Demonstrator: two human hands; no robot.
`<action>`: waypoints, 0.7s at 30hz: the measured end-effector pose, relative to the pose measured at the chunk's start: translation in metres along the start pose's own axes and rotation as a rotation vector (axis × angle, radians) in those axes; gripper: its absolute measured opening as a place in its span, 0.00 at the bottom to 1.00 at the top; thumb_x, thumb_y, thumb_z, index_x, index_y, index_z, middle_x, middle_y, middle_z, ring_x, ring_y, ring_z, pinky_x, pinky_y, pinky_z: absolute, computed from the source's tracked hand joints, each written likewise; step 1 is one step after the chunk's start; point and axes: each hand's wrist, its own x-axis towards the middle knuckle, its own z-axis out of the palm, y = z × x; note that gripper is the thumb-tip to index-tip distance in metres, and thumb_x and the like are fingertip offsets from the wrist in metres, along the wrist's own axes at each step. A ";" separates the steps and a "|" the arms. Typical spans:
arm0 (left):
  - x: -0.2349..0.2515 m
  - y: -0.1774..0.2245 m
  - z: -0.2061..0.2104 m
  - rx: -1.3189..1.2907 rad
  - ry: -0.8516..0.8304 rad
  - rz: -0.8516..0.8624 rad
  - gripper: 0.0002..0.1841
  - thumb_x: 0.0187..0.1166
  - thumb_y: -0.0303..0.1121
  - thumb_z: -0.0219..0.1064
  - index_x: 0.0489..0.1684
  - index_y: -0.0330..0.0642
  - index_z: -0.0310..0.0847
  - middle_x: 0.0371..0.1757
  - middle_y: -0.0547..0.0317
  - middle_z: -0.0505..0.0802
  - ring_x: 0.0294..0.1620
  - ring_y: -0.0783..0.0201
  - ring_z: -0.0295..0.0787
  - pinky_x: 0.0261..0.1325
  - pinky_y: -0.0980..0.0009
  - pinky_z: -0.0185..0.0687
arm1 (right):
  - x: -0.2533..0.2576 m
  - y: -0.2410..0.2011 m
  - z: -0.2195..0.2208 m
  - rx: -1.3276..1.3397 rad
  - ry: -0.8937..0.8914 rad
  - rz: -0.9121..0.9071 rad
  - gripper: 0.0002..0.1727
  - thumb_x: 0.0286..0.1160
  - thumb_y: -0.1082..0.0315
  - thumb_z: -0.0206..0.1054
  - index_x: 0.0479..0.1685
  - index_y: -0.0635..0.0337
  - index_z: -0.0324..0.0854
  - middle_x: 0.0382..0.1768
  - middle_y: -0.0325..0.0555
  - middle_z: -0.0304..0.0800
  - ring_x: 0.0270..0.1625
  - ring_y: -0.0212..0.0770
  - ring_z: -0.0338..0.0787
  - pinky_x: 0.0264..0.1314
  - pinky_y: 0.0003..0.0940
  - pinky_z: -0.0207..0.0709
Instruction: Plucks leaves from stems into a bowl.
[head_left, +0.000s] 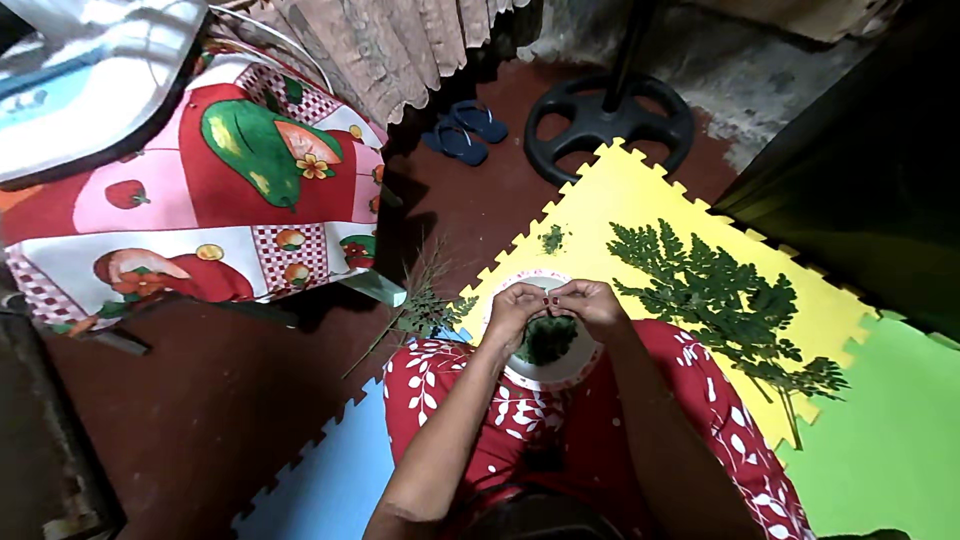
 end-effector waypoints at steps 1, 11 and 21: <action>-0.001 0.001 -0.001 -0.034 0.001 -0.016 0.06 0.76 0.11 0.62 0.43 0.28 0.76 0.34 0.59 0.87 0.35 0.71 0.87 0.49 0.73 0.87 | -0.001 -0.001 0.000 0.005 -0.004 0.002 0.05 0.73 0.86 0.65 0.43 0.75 0.83 0.32 0.43 0.90 0.32 0.30 0.90 0.44 0.26 0.87; -0.001 -0.001 -0.033 0.188 -0.015 -0.043 0.08 0.75 0.12 0.63 0.47 0.26 0.77 0.38 0.58 0.86 0.37 0.71 0.84 0.50 0.73 0.85 | -0.001 -0.004 -0.008 0.006 0.043 -0.006 0.05 0.73 0.87 0.64 0.43 0.76 0.83 0.33 0.44 0.90 0.32 0.30 0.90 0.44 0.26 0.88; -0.007 0.013 -0.003 1.180 -0.176 0.361 0.18 0.87 0.29 0.59 0.68 0.28 0.84 0.67 0.36 0.90 0.73 0.41 0.84 0.82 0.49 0.67 | 0.002 0.001 -0.001 -0.060 0.032 0.001 0.06 0.73 0.86 0.64 0.44 0.76 0.83 0.33 0.45 0.89 0.31 0.29 0.89 0.43 0.25 0.87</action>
